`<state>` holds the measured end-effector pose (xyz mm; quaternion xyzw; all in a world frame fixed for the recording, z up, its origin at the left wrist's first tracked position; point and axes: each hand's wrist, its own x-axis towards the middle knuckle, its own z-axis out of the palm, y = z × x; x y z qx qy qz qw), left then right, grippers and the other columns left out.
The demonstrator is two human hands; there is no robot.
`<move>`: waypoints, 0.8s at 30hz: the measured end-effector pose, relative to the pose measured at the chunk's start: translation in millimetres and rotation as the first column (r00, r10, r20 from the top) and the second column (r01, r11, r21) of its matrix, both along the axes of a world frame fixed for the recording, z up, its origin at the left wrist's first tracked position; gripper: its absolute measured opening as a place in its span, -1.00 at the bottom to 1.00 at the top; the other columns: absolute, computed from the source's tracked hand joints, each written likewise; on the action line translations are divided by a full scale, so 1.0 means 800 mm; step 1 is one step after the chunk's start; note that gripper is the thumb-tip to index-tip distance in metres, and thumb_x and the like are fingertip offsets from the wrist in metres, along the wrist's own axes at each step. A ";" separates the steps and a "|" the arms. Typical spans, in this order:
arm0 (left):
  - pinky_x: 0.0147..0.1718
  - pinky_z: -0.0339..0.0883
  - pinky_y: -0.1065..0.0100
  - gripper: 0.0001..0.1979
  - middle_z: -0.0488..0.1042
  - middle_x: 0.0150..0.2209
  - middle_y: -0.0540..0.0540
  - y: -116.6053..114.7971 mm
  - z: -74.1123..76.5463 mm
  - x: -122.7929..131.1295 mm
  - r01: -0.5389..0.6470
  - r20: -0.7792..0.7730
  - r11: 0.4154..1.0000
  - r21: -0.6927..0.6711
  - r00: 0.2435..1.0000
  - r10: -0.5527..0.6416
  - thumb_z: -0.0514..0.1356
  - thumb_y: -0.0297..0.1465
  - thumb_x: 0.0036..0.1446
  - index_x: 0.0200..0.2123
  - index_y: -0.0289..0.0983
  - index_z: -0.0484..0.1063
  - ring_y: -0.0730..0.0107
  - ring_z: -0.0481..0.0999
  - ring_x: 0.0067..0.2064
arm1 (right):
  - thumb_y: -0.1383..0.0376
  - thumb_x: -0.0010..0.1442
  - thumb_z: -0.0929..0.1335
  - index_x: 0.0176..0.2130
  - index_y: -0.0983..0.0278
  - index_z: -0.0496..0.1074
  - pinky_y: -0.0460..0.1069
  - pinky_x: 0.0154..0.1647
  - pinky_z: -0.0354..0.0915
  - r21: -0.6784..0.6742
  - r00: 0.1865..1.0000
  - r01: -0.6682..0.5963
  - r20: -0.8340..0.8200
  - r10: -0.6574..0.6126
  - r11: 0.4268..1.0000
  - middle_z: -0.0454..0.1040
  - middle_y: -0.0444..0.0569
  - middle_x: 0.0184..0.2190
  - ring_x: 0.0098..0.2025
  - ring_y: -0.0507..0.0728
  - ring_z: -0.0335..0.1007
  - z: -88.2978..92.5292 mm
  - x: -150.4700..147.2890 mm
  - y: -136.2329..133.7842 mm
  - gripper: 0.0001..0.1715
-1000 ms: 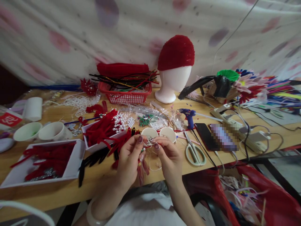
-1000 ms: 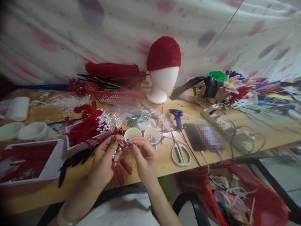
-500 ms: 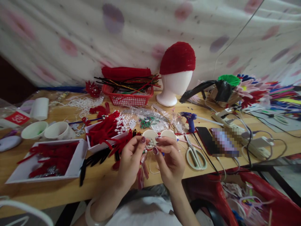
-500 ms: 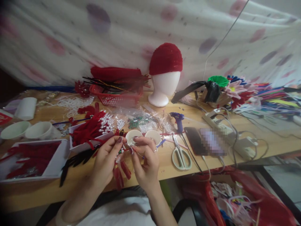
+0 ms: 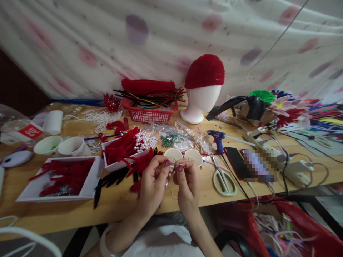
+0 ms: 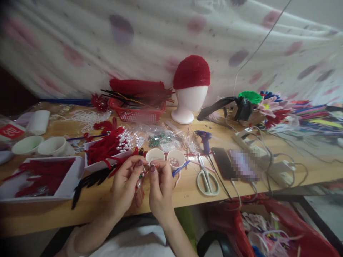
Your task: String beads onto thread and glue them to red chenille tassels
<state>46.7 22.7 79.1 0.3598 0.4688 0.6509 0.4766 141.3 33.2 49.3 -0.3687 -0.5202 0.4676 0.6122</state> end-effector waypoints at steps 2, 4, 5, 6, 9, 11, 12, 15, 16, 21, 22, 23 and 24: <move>-0.69 0.10 0.56 -0.64 0.36 -0.52 0.10 -0.002 0.001 0.002 -0.040 -0.042 0.998 0.048 0.998 0.042 0.29 -0.04 0.19 -0.35 -0.23 0.46 0.60 0.21 -0.62 | 0.12 0.41 0.33 -0.26 0.18 0.38 -0.08 -0.44 0.22 -0.005 1.000 0.003 -0.023 -0.003 1.000 0.33 -0.17 -0.38 -0.46 0.02 0.19 0.001 -0.001 -0.002 -0.77; -0.69 0.13 0.55 -0.66 0.39 -0.49 0.08 -0.004 0.000 0.004 -0.079 -0.082 0.993 0.093 0.993 0.087 0.26 -0.07 0.23 -0.36 -0.23 0.45 0.60 0.24 -0.62 | 0.12 0.40 0.35 -0.28 0.19 0.38 -0.11 -0.49 0.18 -0.019 0.999 0.008 -0.052 -0.009 1.000 0.30 -0.21 -0.44 -0.51 0.00 0.14 0.004 -0.003 -0.005 -0.76; -0.67 0.16 0.54 -0.67 0.40 -0.48 0.06 -0.005 -0.001 0.005 -0.094 -0.101 0.989 0.118 0.989 0.106 0.24 -0.09 0.26 -0.37 -0.23 0.46 0.58 0.27 -0.61 | 0.12 0.39 0.37 -0.30 0.19 0.38 -0.12 -0.51 0.16 -0.029 0.998 0.012 -0.068 -0.014 1.000 0.28 -0.22 -0.48 -0.53 -0.01 0.12 0.005 -0.004 -0.007 -0.75; -0.64 0.21 0.54 -0.69 0.41 -0.45 0.04 -0.006 -0.003 0.005 -0.108 -0.123 0.984 0.143 0.984 0.126 0.23 -0.11 0.28 -0.37 -0.23 0.46 0.55 0.32 -0.57 | 0.12 0.37 0.39 -0.32 0.20 0.38 -0.13 -0.53 0.15 -0.041 0.996 0.017 -0.083 -0.020 0.999 0.27 -0.24 -0.51 -0.55 -0.02 0.09 0.006 -0.004 -0.008 -0.73; -0.51 0.32 0.51 -0.73 0.45 -0.36 -0.03 -0.010 -0.009 0.006 -0.140 -0.190 0.969 0.201 0.965 0.179 0.21 -0.20 0.31 -0.38 -0.23 0.50 0.46 0.45 -0.42 | 0.09 0.29 0.45 -0.37 0.23 0.38 -0.16 -0.60 0.08 -0.084 0.991 0.011 -0.129 -0.022 0.996 0.22 -0.28 -0.60 -0.61 -0.05 0.01 0.012 -0.005 -0.010 -0.67; -0.52 0.31 0.51 -0.75 0.45 -0.30 -0.06 -0.011 -0.012 0.005 -0.154 -0.217 0.965 0.215 0.955 0.200 0.23 -0.23 0.30 -0.37 -0.23 0.52 0.47 0.45 -0.42 | 0.04 0.24 0.48 -0.42 0.24 0.37 -0.17 -0.67 0.00 -0.134 0.986 -0.042 -0.168 0.019 0.990 0.19 -0.30 -0.65 -0.67 -0.08 -0.06 0.016 -0.005 -0.010 -0.60; -0.53 0.30 0.51 -0.76 0.46 -0.28 -0.07 -0.012 -0.013 0.005 -0.158 -0.218 0.963 0.219 0.954 0.206 0.24 -0.23 0.30 -0.37 -0.23 0.53 0.50 0.43 -0.45 | 0.00 0.21 0.49 -0.44 0.24 0.35 -0.18 -0.70 -0.04 -0.162 0.981 -0.080 -0.190 0.049 0.984 0.16 -0.32 -0.69 -0.69 -0.09 -0.11 0.018 -0.005 -0.008 -0.55; -0.57 0.30 0.50 -0.73 0.47 -0.25 -0.08 -0.013 -0.014 0.005 -0.172 -0.159 0.962 0.213 0.965 0.208 0.27 -0.17 0.26 -0.39 -0.23 0.52 0.52 0.41 -0.49 | -0.09 0.13 0.50 -0.50 0.23 0.28 -0.19 -0.77 -0.10 -0.231 0.961 -0.174 -0.252 0.114 0.957 0.03 -0.39 -0.77 -0.75 -0.12 -0.23 0.021 -0.007 -0.004 -0.44; -0.60 0.29 0.50 -0.72 0.47 -0.23 -0.08 -0.014 -0.014 0.006 -0.174 -0.122 0.966 0.193 0.972 0.200 0.27 -0.15 0.24 -0.39 -0.23 0.51 0.52 0.42 -0.50 | -0.10 0.12 0.50 -0.52 0.22 0.26 -0.19 -0.78 -0.10 -0.242 0.957 -0.183 -0.265 0.117 0.953 0.00 -0.40 -0.78 -0.76 -0.12 -0.24 0.022 -0.008 -0.002 -0.42; -0.76 0.14 0.53 -0.70 0.42 -0.17 -0.04 -0.019 -0.019 0.012 -0.128 -0.014 0.987 0.100 0.991 0.130 0.25 -0.12 0.26 -0.37 -0.23 0.46 0.70 0.25 -0.66 | -0.09 0.17 0.49 -0.47 0.22 0.28 -0.23 -0.80 -0.04 -0.243 0.957 -0.104 -0.287 0.031 0.965 0.11 -0.38 -0.77 -0.79 -0.13 -0.12 0.023 -0.015 -0.004 -0.47; -0.76 0.13 0.53 -0.71 0.41 -0.18 -0.04 -0.020 -0.020 0.013 -0.125 -0.021 0.987 0.100 0.992 0.128 0.24 -0.13 0.27 -0.37 -0.23 0.45 0.71 0.23 -0.66 | -0.07 0.19 0.48 -0.43 0.21 0.31 -0.24 -0.81 -0.01 -0.229 0.961 -0.064 -0.275 -0.001 0.971 0.14 -0.38 -0.76 -0.79 -0.12 -0.09 0.023 -0.016 -0.006 -0.51; -0.74 0.13 0.53 -0.71 0.41 -0.18 -0.03 -0.020 -0.022 0.013 -0.126 -0.038 0.986 0.106 0.991 0.131 0.23 -0.14 0.28 -0.36 -0.22 0.45 0.70 0.23 -0.65 | -0.05 0.21 0.47 -0.40 0.21 0.33 -0.23 -0.81 0.01 -0.210 0.966 -0.024 -0.256 -0.031 0.977 0.17 -0.37 -0.76 -0.80 -0.11 -0.06 0.023 -0.016 -0.008 -0.54; -0.72 0.14 0.52 -0.72 0.41 -0.19 -0.04 -0.020 -0.022 0.012 -0.126 -0.064 0.985 0.114 0.989 0.134 0.22 -0.15 0.29 -0.35 -0.22 0.45 0.68 0.24 -0.63 | -0.05 0.22 0.47 -0.38 0.20 0.34 -0.22 -0.82 0.03 -0.190 0.971 0.011 -0.233 -0.056 0.982 0.19 -0.37 -0.75 -0.81 -0.11 -0.04 0.022 -0.016 -0.009 -0.56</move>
